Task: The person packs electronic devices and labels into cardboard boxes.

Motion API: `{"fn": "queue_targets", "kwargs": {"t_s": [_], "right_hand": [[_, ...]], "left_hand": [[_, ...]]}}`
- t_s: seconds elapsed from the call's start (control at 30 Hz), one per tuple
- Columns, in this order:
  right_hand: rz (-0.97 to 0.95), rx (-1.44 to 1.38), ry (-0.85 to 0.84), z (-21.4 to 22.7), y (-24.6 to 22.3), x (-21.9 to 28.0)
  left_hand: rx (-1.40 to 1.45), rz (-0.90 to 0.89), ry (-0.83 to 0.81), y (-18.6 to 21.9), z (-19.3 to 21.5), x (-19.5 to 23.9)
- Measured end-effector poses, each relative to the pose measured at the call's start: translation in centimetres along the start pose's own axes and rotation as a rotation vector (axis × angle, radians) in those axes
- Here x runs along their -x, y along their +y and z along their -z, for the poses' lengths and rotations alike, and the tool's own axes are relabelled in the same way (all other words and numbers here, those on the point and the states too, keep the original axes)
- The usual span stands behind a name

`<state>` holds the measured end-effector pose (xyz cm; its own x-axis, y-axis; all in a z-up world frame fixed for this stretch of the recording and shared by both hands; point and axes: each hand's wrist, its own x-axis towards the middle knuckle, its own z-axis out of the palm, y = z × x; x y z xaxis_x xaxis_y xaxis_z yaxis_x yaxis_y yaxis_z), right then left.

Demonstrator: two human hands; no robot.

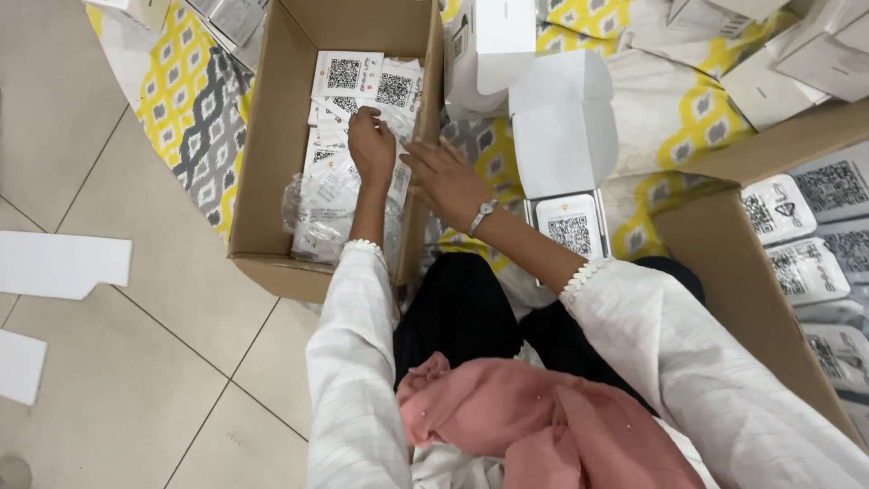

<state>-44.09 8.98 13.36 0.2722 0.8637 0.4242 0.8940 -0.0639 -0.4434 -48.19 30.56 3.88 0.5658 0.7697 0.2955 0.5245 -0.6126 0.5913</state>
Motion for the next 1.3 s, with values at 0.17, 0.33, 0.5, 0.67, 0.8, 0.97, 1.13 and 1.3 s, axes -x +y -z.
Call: {"fn": "queue_targets", "kwargs": {"t_s": [0.17, 0.33, 0.5, 0.67, 0.8, 0.97, 1.13, 1.3], "right_hand": [[0.071, -0.021, -0.155, -2.6, 2.0, -1.8], [0.077, -0.094, -0.167, -2.5, 2.9, -2.0], [0.062, -0.167, -0.1, -3.0, 2.6, -2.2], [0.062, -0.153, -0.125, -2.8, 2.8, -2.3], [0.031, -0.179, -0.153, -2.9, 2.7, -1.6], [-0.045, -0.397, -0.005, 1.8, 1.6, 1.8], [-0.484, -0.302, 0.54, 9.0, 2.9, 12.5], [-0.748, -0.323, 0.629, 15.6, 3.8, 22.4]], "left_hand": [[0.645, 0.505, -0.09, -13.0, -8.3, -6.6], [1.286, 0.937, 0.034, -17.0, -11.1, -9.4], [1.423, 0.995, -0.02, -16.8, -11.3, -11.5], [1.367, 0.938, 0.025, -12.8, -10.2, -12.4], [1.078, 0.783, 0.332, -5.0, -5.7, -9.9], [1.247, 0.523, 0.351, 7.0, 1.0, -1.3], [1.116, 0.512, 0.066, 18.5, 3.4, 12.6], [0.914, 0.436, -0.34, 20.4, -2.5, 26.6]]}}
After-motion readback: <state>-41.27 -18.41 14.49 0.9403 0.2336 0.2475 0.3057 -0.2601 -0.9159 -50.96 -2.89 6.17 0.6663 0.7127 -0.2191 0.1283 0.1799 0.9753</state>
